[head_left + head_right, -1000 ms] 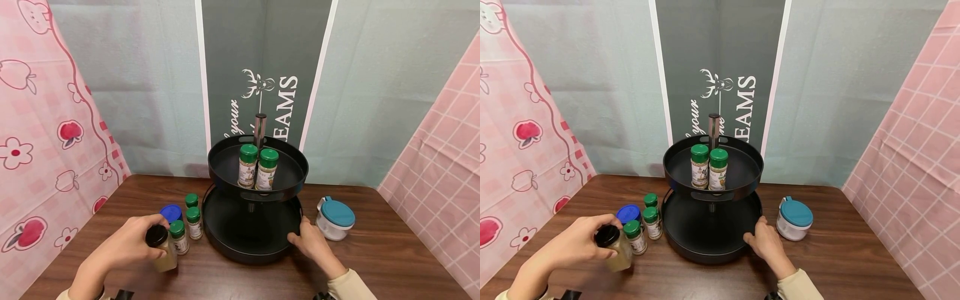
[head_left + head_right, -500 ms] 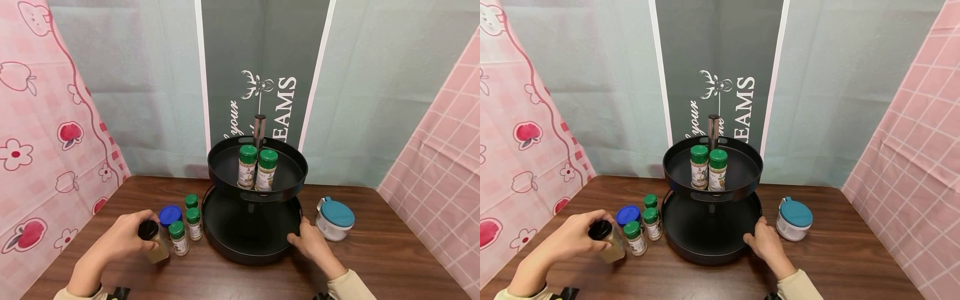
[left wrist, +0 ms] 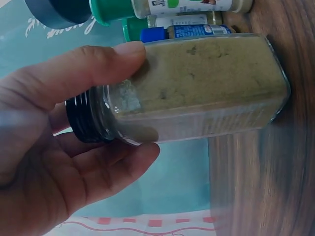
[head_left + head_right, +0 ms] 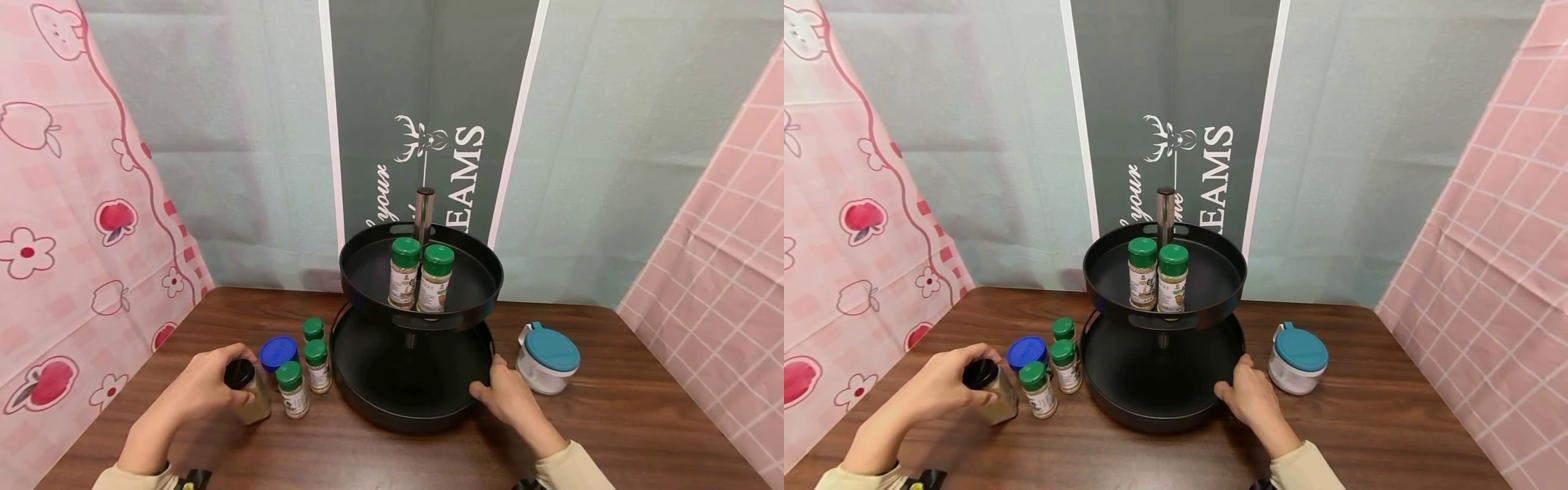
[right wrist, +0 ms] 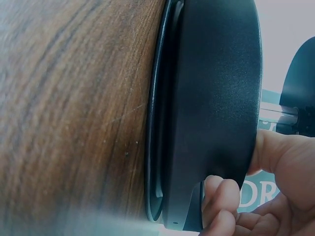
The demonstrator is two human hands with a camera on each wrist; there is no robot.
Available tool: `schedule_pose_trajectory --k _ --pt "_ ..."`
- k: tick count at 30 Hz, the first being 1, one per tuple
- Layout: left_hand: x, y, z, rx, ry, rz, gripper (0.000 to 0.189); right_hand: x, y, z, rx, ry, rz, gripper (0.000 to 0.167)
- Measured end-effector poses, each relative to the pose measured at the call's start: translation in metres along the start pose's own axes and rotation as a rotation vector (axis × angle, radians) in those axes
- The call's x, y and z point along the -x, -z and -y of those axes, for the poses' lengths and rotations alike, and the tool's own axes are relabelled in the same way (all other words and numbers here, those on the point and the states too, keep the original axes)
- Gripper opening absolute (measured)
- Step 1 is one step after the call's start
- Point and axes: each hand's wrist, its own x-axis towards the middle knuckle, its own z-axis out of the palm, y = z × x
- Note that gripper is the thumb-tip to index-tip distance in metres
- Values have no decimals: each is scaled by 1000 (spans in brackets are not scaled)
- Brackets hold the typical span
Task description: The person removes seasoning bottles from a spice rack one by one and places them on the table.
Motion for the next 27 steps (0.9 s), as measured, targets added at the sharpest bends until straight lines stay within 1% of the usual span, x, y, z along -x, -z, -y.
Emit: schedule_pose_trajectory --k 10,15,21,27 --pt "0 -5 2 -21 -35 -19 44 0 0 1 -14 -27 19 74" --pt "0 -8 1 -18 -34 -33 44 0 0 1 -2 -26 12 73" --pt "1 -9 -1 -6 -13 -33 44 -1 1 1 -2 -33 27 74" --pt "2 -9 -2 -22 -18 -47 46 -1 1 0 -17 -36 38 73"
